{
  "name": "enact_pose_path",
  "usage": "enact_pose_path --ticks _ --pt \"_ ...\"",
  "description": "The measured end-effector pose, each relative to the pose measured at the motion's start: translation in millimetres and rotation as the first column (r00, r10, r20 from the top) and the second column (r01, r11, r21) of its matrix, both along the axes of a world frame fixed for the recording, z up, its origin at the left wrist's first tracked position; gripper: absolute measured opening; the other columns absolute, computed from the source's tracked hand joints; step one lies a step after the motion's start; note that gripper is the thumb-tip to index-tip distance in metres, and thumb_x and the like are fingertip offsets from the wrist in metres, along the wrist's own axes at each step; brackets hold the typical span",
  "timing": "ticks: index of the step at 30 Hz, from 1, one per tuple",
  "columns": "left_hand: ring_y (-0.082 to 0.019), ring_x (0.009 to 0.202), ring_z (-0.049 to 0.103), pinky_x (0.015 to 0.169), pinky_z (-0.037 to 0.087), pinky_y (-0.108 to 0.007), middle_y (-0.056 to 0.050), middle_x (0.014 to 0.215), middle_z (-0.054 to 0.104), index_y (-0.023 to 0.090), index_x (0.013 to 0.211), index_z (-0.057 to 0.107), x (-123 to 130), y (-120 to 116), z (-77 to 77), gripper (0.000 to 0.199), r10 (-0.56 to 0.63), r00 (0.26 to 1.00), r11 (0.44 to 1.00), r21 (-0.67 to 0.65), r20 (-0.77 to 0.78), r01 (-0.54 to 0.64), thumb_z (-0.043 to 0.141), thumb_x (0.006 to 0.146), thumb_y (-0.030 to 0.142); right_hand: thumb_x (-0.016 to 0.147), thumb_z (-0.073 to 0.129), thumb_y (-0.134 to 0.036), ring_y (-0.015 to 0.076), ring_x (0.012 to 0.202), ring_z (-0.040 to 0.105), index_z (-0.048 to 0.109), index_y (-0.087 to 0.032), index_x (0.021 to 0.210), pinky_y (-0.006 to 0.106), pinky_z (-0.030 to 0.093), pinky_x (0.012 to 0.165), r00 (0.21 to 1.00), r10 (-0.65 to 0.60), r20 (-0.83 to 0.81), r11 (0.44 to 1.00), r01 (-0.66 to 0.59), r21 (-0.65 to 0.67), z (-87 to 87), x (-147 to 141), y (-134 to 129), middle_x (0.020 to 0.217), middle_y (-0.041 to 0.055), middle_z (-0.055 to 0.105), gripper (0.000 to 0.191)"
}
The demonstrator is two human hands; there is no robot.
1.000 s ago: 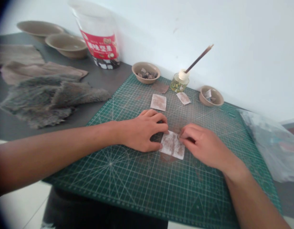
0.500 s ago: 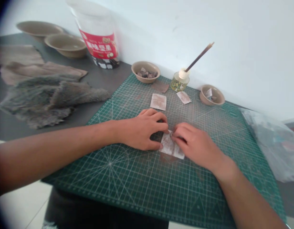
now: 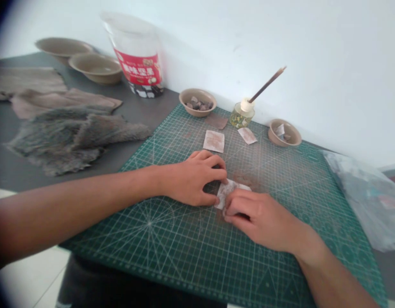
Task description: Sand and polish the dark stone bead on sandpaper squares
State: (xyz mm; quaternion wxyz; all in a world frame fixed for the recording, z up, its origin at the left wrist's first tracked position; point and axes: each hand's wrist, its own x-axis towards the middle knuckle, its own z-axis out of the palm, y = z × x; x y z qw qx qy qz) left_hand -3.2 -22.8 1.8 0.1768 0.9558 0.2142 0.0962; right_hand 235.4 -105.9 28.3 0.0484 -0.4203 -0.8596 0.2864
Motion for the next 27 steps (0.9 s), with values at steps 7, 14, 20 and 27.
enact_pose_path --ticks 7,14,20,27 --pt "-0.034 0.119 0.047 0.104 0.036 -0.052 -0.008 0.132 0.052 0.027 0.117 0.065 -1 -1 -1.1 0.044 0.019 1.000 1.000 -0.006 0.018 -0.019 0.069 0.080 0.051 0.097 0.060 -0.024 0.0157 0.085 0.063 0.062 -0.023 0.088 0.031 0.048 0.078 0.998 -0.061 0.031 0.998 0.061 0.007 2.0 -3 -2 0.094 0.0001 0.066 0.010" --pt "-0.031 0.117 0.049 0.105 0.036 -0.051 -0.007 0.126 0.056 0.026 0.117 0.065 -2 -4 1.3 0.039 0.020 0.998 1.000 -0.003 0.060 -0.019 0.069 0.082 0.043 0.092 0.069 -0.029 0.0139 0.079 0.063 0.062 -0.030 0.108 0.027 0.051 0.068 0.633 -0.412 -0.655 0.907 0.351 -0.231 -11.8 14 -11 0.099 0.0001 0.062 0.018" --pt "-0.025 0.112 0.053 0.103 0.038 -0.044 -0.004 0.114 0.063 0.025 0.112 0.065 2 7 -0.1 0.025 0.021 0.995 0.998 -0.065 0.100 -0.014 0.061 0.092 0.041 0.083 0.076 -0.035 0.0155 0.075 0.065 0.067 -0.027 0.107 0.031 0.057 0.072 0.262 -0.556 -0.789 0.817 0.347 -0.461 -20.3 32 6 0.090 0.0013 0.067 0.027" --pt "-0.020 0.106 0.057 0.102 0.039 -0.039 -0.003 0.109 0.067 0.023 0.111 0.064 8 17 -1.0 0.022 -0.008 0.986 1.000 0.012 0.165 0.006 0.055 0.097 0.038 0.080 0.077 -0.028 0.0156 0.079 0.070 0.069 -0.025 0.099 0.032 0.060 0.077 0.100 -0.580 -0.809 0.799 0.265 -0.540 -35.7 35 38 0.099 0.0010 0.072 0.021"
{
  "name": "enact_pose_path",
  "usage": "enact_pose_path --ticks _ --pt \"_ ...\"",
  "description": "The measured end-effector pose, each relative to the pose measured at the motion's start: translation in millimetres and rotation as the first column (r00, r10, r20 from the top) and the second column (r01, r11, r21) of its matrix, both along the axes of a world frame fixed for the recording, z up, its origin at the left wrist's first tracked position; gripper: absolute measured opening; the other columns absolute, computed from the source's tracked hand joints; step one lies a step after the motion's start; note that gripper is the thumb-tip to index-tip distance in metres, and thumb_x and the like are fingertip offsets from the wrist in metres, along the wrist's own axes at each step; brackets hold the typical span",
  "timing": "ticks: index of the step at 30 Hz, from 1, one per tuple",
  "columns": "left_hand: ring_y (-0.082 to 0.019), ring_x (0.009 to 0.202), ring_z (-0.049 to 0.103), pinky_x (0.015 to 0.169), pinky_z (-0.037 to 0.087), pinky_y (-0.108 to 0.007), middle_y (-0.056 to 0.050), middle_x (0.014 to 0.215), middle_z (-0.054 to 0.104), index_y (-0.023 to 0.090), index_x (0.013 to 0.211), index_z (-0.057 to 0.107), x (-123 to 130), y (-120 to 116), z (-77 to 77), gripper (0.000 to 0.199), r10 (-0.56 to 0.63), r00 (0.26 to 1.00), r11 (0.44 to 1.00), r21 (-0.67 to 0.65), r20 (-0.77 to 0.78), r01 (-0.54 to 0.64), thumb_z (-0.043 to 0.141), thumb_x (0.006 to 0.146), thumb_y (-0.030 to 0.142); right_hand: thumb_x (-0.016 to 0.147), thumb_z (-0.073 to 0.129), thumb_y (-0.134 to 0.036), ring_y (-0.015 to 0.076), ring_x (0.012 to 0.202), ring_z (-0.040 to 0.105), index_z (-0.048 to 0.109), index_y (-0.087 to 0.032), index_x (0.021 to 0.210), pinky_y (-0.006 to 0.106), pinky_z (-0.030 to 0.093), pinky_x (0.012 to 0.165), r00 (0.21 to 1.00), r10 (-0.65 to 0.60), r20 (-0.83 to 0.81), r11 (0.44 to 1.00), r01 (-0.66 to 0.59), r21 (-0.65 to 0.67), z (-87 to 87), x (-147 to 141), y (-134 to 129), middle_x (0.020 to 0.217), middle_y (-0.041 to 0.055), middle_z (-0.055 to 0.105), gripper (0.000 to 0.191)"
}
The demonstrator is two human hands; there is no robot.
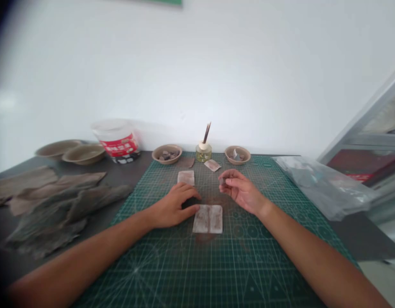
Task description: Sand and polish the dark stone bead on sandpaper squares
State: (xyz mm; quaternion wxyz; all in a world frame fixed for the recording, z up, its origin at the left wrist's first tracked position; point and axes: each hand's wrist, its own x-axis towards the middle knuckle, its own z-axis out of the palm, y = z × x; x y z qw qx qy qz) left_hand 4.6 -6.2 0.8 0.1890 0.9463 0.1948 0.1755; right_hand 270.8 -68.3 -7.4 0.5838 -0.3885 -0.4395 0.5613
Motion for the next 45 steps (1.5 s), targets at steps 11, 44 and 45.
enact_pose_path --ticks 11,44,45 --pt "-0.024 0.107 0.058 0.101 0.041 -0.041 -0.006 0.106 0.067 0.021 0.112 0.066 5 -16 -2.7 0.028 0.034 0.998 0.980 0.194 0.056 -0.044 0.056 0.095 0.042 0.075 0.085 -0.022 0.0137 0.082 0.072 0.070 -0.022 0.099 0.025 0.059 0.073 0.992 0.067 -0.106 0.997 -0.062 0.046 -4.2 -6 5 0.100 -0.0002 0.073 0.028" --pt "-0.028 0.113 0.064 0.099 0.048 -0.043 -0.014 0.120 0.067 0.018 0.134 0.052 36 -30 -7.8 0.041 0.254 0.931 0.873 0.353 0.261 -0.337 0.050 0.100 0.040 0.076 0.082 -0.029 0.0181 0.085 0.070 0.066 -0.027 0.099 0.035 0.058 0.079 0.989 0.089 -0.118 0.991 -0.075 0.115 2.6 -54 -19 0.094 -0.0025 0.074 0.029" --pt "-0.028 0.113 0.064 0.099 0.047 -0.043 -0.014 0.120 0.067 0.018 0.134 0.052 35 -31 -7.3 0.041 0.250 0.934 0.872 0.359 0.257 -0.332 0.050 0.100 0.040 0.076 0.082 -0.029 0.0181 0.085 0.070 0.066 -0.028 0.099 0.035 0.058 0.079 0.990 0.092 -0.108 0.990 -0.080 0.114 2.8 -54 -20 0.093 -0.0024 0.074 0.028"
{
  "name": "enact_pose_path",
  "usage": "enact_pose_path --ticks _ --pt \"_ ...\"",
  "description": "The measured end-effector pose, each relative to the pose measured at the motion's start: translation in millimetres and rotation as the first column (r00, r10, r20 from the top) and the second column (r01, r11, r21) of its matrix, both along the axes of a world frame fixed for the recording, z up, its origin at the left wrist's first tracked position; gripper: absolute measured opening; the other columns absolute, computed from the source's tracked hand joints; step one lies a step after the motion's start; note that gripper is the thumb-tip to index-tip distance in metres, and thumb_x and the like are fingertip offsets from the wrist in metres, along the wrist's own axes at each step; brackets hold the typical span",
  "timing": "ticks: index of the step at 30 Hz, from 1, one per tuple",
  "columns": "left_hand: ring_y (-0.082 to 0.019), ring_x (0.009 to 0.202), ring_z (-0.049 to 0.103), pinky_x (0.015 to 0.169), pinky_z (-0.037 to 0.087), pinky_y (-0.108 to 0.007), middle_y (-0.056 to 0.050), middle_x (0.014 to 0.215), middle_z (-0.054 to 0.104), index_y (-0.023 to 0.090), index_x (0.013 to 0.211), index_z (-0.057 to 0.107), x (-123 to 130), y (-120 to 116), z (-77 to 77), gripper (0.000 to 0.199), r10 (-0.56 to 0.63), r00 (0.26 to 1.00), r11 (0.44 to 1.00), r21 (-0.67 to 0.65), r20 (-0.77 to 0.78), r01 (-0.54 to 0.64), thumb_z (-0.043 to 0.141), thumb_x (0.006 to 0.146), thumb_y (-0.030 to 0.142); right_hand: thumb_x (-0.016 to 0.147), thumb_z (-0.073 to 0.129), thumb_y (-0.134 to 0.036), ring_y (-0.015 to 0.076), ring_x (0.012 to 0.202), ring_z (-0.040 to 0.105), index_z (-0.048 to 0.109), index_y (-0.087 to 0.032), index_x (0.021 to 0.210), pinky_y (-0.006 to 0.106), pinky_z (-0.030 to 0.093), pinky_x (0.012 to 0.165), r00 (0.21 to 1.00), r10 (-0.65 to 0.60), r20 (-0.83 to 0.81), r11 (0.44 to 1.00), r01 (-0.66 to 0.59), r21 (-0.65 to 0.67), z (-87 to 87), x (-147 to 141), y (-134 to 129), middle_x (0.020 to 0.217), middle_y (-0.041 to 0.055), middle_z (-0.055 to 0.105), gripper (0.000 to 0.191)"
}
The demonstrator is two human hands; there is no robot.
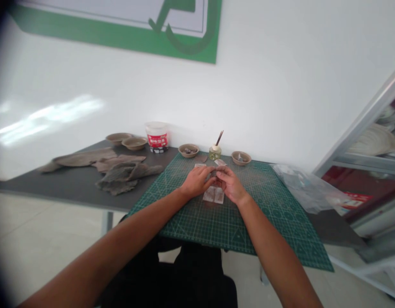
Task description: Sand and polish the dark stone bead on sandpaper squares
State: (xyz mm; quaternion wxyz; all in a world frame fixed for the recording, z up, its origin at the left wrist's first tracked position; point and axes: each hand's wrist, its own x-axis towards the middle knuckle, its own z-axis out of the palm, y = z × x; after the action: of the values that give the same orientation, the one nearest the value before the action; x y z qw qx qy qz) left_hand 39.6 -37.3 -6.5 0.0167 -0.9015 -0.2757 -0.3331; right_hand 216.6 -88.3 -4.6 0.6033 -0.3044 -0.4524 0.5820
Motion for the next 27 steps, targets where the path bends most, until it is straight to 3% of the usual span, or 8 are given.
enact_pose_path --ticks 9,18,24,27 --pt "-0.026 0.102 0.065 0.090 0.047 -0.040 -0.012 0.105 0.069 0.016 0.122 0.058 -1 0 -0.4 0.033 0.007 0.998 0.999 0.051 -0.057 -0.004 0.046 0.102 0.039 0.079 0.080 -0.034 0.0178 0.081 0.068 0.064 -0.025 0.095 0.036 0.057 0.079 0.993 -0.014 0.116 0.999 0.010 0.031 -1.2 -3 -3 0.088 -0.0019 0.070 0.024" --pt "-0.023 0.093 0.066 0.085 0.046 -0.037 -0.009 0.092 0.069 0.016 0.100 0.064 4 6 -7.2 0.028 0.005 0.997 0.992 0.127 -0.077 0.005 0.047 0.102 0.038 0.079 0.082 -0.035 0.0178 0.077 0.065 0.060 -0.028 0.093 0.033 0.057 0.073 0.941 -0.192 0.280 0.976 0.153 0.154 -11.9 -10 3 0.084 -0.0029 0.068 0.027" --pt "-0.022 0.094 0.067 0.088 0.049 -0.037 -0.008 0.089 0.069 0.015 0.103 0.065 7 9 -10.1 0.029 0.026 0.997 0.994 0.112 -0.071 -0.018 0.049 0.102 0.039 0.082 0.078 -0.043 0.0229 0.081 0.069 0.061 -0.028 0.096 0.039 0.059 0.072 0.891 -0.268 0.366 0.960 0.214 0.181 -17.9 -7 9 0.087 0.0007 0.072 0.026" --pt "-0.021 0.098 0.067 0.091 0.052 -0.040 -0.008 0.099 0.069 0.014 0.113 0.064 6 10 -11.1 0.031 0.041 0.996 0.996 0.078 -0.074 -0.035 0.053 0.101 0.041 0.086 0.074 -0.045 0.0233 0.081 0.070 0.063 -0.027 0.099 0.038 0.060 0.070 0.863 -0.327 0.385 0.944 0.279 0.177 -20.0 1 12 0.091 0.0024 0.073 0.025"
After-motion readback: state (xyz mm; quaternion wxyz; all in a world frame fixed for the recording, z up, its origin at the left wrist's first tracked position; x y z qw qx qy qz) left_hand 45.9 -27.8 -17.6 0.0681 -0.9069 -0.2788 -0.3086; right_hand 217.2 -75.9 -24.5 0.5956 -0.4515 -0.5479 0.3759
